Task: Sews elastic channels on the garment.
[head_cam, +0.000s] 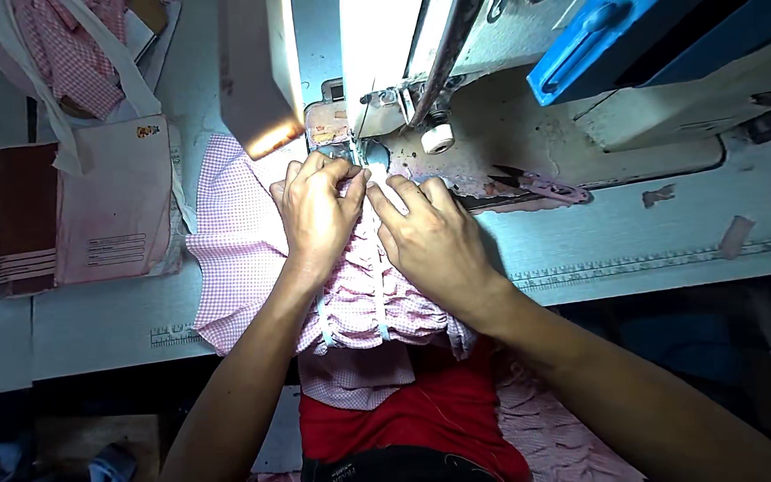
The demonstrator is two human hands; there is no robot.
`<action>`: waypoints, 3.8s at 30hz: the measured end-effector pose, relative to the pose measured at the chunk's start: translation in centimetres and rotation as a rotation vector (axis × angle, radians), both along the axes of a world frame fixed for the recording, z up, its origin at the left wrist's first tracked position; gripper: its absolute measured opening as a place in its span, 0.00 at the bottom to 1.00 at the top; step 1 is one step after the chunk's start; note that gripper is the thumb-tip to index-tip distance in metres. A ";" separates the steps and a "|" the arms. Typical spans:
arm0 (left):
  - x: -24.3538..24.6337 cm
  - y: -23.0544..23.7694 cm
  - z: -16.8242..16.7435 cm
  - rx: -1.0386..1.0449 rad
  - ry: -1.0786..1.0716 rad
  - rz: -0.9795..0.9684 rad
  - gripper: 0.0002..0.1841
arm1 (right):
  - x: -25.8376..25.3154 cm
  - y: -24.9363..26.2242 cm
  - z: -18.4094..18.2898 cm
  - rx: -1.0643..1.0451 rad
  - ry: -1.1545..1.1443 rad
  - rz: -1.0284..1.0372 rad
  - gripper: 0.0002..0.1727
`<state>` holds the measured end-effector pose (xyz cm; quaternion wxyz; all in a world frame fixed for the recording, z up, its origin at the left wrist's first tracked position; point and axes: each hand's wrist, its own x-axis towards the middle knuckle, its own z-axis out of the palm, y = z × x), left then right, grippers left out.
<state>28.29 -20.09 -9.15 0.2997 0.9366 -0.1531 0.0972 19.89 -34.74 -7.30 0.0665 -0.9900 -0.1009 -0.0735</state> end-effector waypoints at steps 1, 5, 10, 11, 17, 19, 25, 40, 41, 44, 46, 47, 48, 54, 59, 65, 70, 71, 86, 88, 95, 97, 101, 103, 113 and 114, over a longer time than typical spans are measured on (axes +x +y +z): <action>0.0 0.0 0.0 -0.013 0.007 0.007 0.10 | 0.1 0.0 0.1 0.000 0.007 0.002 0.25; -0.2 0.8 0.0 -0.063 -0.014 -0.029 0.08 | 0.4 -0.3 -0.3 0.045 -0.045 0.022 0.24; -2.3 3.6 0.7 0.044 -0.029 -0.389 0.17 | 0.2 -0.9 -0.8 0.189 -0.119 0.034 0.20; -2.5 4.0 0.9 0.091 -0.027 -0.434 0.18 | 0.3 -1.0 -0.8 0.205 -0.119 0.028 0.19; -0.6 4.2 0.5 0.199 -0.211 -0.493 0.15 | 0.9 -1.2 -0.6 0.176 -0.093 0.027 0.20; -0.2 4.0 0.5 0.171 -0.278 -0.545 0.13 | 1.3 -1.2 -0.6 0.160 -0.099 0.026 0.21; -1.6 3.8 -0.1 0.011 -0.394 -0.769 0.10 | 2.3 -1.8 -1.0 0.151 -0.121 0.035 0.22; -2.5 3.9 -0.1 -0.015 -0.186 -0.675 0.15 | 3.2 -2.2 -0.8 0.115 -0.079 0.052 0.24; -2.4 3.9 -0.1 -0.011 -0.182 -0.676 0.15 | 3.4 -2.2 -0.7 0.112 -0.076 0.056 0.25; -2.1 3.8 0.0 0.032 -0.182 -0.672 0.16 | 4.0 -2.4 -0.6 0.099 -0.040 0.063 0.26; -1.9 3.7 -0.1 0.041 -0.194 -0.668 0.16 | 4.5 -2.4 -0.6 0.096 -0.032 0.058 0.26; -1.8 3.7 -0.1 0.038 -0.194 -0.667 0.16 | 4.7 -2.4 -0.6 0.095 -0.031 0.050 0.26; -1.7 3.7 -0.1 0.026 -0.188 -0.668 0.16 | 4.9 -2.5 -0.6 0.096 -0.030 0.043 0.26; 0.4 2.8 1.3 -0.200 -0.040 -0.362 0.09 | 3.1 -3.1 0.0 0.284 -0.099 0.061 0.23; 3.1 1.8 2.4 0.008 0.011 -0.194 0.15 | -2.1 -6.1 1.4 0.276 -0.126 -0.140 0.22; 4.9 1.0 2.8 0.276 -0.031 -0.305 0.13 | -2.5 -5.2 0.9 0.329 -0.156 -0.130 0.21; 5.6 2.7 1.5 0.091 -0.105 -0.264 0.13 | -0.5 -2.8 -0.2 0.353 -0.112 -0.046 0.23; 5.6 3.0 1.3 0.072 -0.099 -0.246 0.12 | -0.5 -2.8 -0.2 0.352 -0.105 -0.046 0.23; 5.2 1.6 0.8 0.001 0.008 -0.217 0.15 | -5.2 -12.6 0.6 0.044 -0.062 -0.420 0.23; 5.4 1.7 0.7 -0.058 -0.019 -0.222 0.13 | -4.4 -10.8 1.7 0.222 -0.045 -0.407 0.20; 5.0 3.0 1.0 -0.191 -0.007 -0.287 0.09 | -0.4 -3.0 4.1 0.762 0.357 -0.193 0.16; 4.9 3.3 1.2 -0.205 0.040 -0.289 0.09 | -0.1 -2.0 4.2 0.580 0.254 -0.155 0.19; 5.5 3.7 1.5 -0.239 0.134 -0.305 0.10 | 0.0 -1.4 3.3 0.307 0.055 -0.151 0.25; 5.8 3.9 1.5 -0.254 0.152 -0.326 0.10 | 0.1 -1.4 3.2 0.265 0.031 -0.179 0.25; 5.7 4.0 1.3 -0.331 0.190 -0.313 0.09 | 0.8 -1.2 1.5 0.249 -0.102 -0.071 0.18; 5.8 4.0 1.2 -0.362 0.198 -0.312 0.09 | 0.5 -1.6 1.4 0.268 -0.114 -0.085 0.18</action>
